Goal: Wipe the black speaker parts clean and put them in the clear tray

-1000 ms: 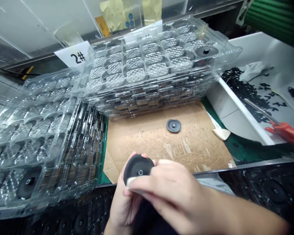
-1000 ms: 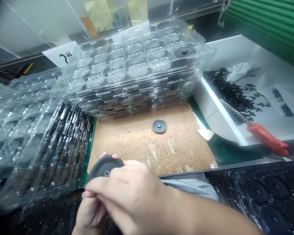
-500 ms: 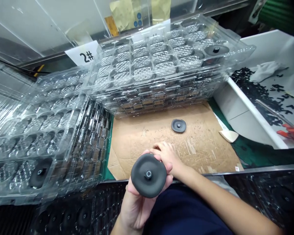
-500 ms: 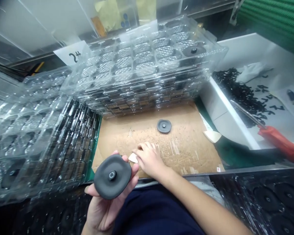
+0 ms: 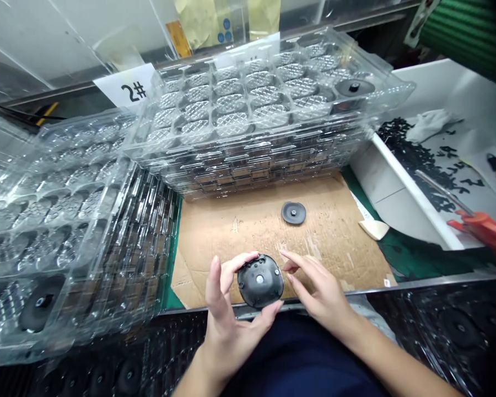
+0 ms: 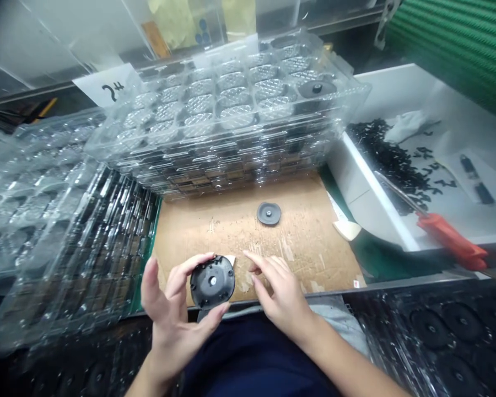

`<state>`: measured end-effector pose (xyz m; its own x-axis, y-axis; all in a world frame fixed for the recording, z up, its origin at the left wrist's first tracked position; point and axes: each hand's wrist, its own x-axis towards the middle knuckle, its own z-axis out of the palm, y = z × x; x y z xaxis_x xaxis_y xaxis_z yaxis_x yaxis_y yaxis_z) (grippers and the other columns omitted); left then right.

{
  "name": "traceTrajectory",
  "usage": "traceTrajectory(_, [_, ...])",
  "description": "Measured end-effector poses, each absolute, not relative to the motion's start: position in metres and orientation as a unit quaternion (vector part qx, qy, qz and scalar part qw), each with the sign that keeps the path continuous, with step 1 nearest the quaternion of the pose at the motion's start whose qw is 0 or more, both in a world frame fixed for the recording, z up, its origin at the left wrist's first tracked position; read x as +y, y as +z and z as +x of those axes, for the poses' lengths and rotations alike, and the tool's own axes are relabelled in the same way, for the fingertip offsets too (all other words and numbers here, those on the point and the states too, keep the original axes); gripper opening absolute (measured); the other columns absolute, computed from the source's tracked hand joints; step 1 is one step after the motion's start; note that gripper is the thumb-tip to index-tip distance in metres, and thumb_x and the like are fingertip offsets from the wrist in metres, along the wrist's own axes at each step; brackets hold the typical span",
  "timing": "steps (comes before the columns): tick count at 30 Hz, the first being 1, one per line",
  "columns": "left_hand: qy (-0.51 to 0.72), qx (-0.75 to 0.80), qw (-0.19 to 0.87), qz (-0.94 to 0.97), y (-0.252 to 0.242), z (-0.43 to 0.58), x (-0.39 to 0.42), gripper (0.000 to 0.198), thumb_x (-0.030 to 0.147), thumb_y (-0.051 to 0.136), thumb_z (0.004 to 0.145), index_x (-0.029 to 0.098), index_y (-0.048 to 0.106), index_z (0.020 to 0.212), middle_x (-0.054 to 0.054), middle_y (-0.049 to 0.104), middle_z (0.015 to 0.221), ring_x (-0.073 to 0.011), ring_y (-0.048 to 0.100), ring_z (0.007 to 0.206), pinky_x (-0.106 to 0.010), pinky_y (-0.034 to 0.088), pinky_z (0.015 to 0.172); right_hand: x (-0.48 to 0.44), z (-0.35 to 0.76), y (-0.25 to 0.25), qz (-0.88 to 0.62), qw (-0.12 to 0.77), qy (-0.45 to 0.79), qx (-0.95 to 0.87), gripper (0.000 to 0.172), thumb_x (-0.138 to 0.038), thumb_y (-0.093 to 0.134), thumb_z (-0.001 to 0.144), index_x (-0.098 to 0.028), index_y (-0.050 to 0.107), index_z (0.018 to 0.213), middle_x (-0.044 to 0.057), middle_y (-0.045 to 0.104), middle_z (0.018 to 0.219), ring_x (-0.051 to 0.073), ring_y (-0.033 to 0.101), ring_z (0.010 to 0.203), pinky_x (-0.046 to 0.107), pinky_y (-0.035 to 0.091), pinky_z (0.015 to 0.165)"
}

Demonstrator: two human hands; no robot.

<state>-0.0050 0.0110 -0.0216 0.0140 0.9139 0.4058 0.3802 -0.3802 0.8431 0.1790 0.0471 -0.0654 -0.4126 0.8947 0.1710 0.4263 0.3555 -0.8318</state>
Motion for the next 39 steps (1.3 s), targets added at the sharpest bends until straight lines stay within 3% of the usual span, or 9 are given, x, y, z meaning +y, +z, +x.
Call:
traceTrajectory(6, [0.466,0.532,0.306,0.638,-0.020,-0.007,0.012,0.097,0.011,0.072,0.067,0.025,0.012,0.142,-0.012,0.052,0.124,-0.0224,0.050,0.115,-0.041,0.039,0.101,0.070,0.184,-0.041,-0.268,0.357,0.322,-0.835,0.045,-0.022,0.056,0.088,-0.024,0.043,0.131,0.006,0.062,0.103,0.018,0.052,0.089,0.035,0.038,0.078])
traceTrajectory(9, [0.384,0.571,0.453,0.567,-0.021,-0.013,0.015,0.048,0.027,0.068,0.073,0.029,0.056,0.119,-0.005,0.062,0.114,-0.0223,0.055,0.109,-0.037,0.042,0.097,0.075,0.178,-0.040,-0.264,0.370,0.381,-0.805,0.027,-0.041,0.054,0.087,-0.020,0.066,0.100,0.003,0.063,0.075,0.016,0.050,0.070,0.034,0.036,0.070])
traceTrajectory(12, [0.343,0.585,0.533,0.506,-0.024,-0.020,0.021,0.023,0.037,0.054,0.082,0.024,0.073,0.087,-0.004,0.070,0.072,-0.0181,0.064,0.069,-0.029,0.054,0.067,0.072,0.168,-0.044,-0.327,0.382,0.450,-0.738,0.054,-0.049,0.033,0.094,-0.016,0.059,0.061,0.002,0.051,0.053,0.014,0.045,0.055,0.030,0.035,0.058])
traceTrajectory(14, [0.349,0.587,0.525,0.508,-0.023,-0.024,0.026,0.026,0.040,0.054,0.081,0.022,0.074,0.081,-0.002,0.067,0.058,-0.0163,0.061,0.055,-0.025,0.052,0.054,0.075,0.160,-0.049,-0.347,0.372,0.470,-0.721,0.061,-0.048,0.023,0.096,-0.016,0.052,0.052,0.001,0.049,0.049,0.012,0.046,0.050,0.026,0.036,0.053])
traceTrajectory(18, [0.367,0.620,0.462,0.518,-0.010,-0.036,0.039,0.014,0.034,0.062,0.076,0.029,0.074,0.080,0.002,0.069,0.063,-0.0164,0.065,0.061,-0.022,0.053,0.060,0.111,0.144,-0.066,-0.356,0.337,0.517,-0.701,0.070,-0.045,0.012,0.098,-0.016,0.053,0.049,-0.003,0.043,0.038,0.008,0.047,0.038,0.020,0.039,0.046])
traceTrajectory(23, [0.384,0.636,0.357,0.566,0.016,-0.044,0.068,0.017,0.030,0.065,0.073,0.038,0.072,0.086,0.008,0.072,0.070,-0.0185,0.069,0.072,-0.019,0.053,0.066,0.153,0.125,-0.102,-0.356,0.288,0.526,-0.717,0.051,-0.045,0.039,0.094,-0.014,0.055,0.058,-0.006,0.051,0.047,0.008,0.054,0.048,0.025,0.047,0.059])
traceTrajectory(28, [0.342,0.557,0.228,0.722,0.051,-0.022,0.124,0.018,0.026,0.060,0.077,0.028,0.073,0.090,0.000,0.072,0.070,-0.0184,0.069,0.062,-0.021,0.054,0.056,0.155,0.115,-0.124,-0.358,0.234,0.514,-0.743,0.048,-0.042,0.042,0.094,-0.013,0.057,0.058,-0.007,0.048,0.045,0.008,0.049,0.042,0.022,0.042,0.050])
traceTrajectory(35, [0.339,0.514,-0.028,0.787,0.106,0.042,0.250,0.015,0.025,0.055,0.084,0.021,0.069,0.088,-0.004,0.070,0.102,-0.0193,0.063,0.096,-0.035,0.049,0.087,0.159,0.111,-0.122,-0.344,0.199,0.485,-0.779,0.034,-0.029,0.052,0.082,-0.021,0.070,0.054,-0.006,0.053,0.039,0.007,0.043,0.039,0.020,0.026,0.042])
traceTrajectory(39, [0.241,0.510,-0.035,0.825,0.098,0.065,0.315,0.020,0.026,0.053,0.084,0.015,0.067,0.074,-0.011,0.068,0.107,-0.0274,0.059,0.106,-0.045,0.046,0.091,0.163,0.113,-0.120,-0.357,0.174,0.475,-0.785,0.032,-0.034,0.053,0.080,-0.023,0.070,0.055,-0.007,0.049,0.035,0.007,0.035,0.036,0.022,0.021,0.039])
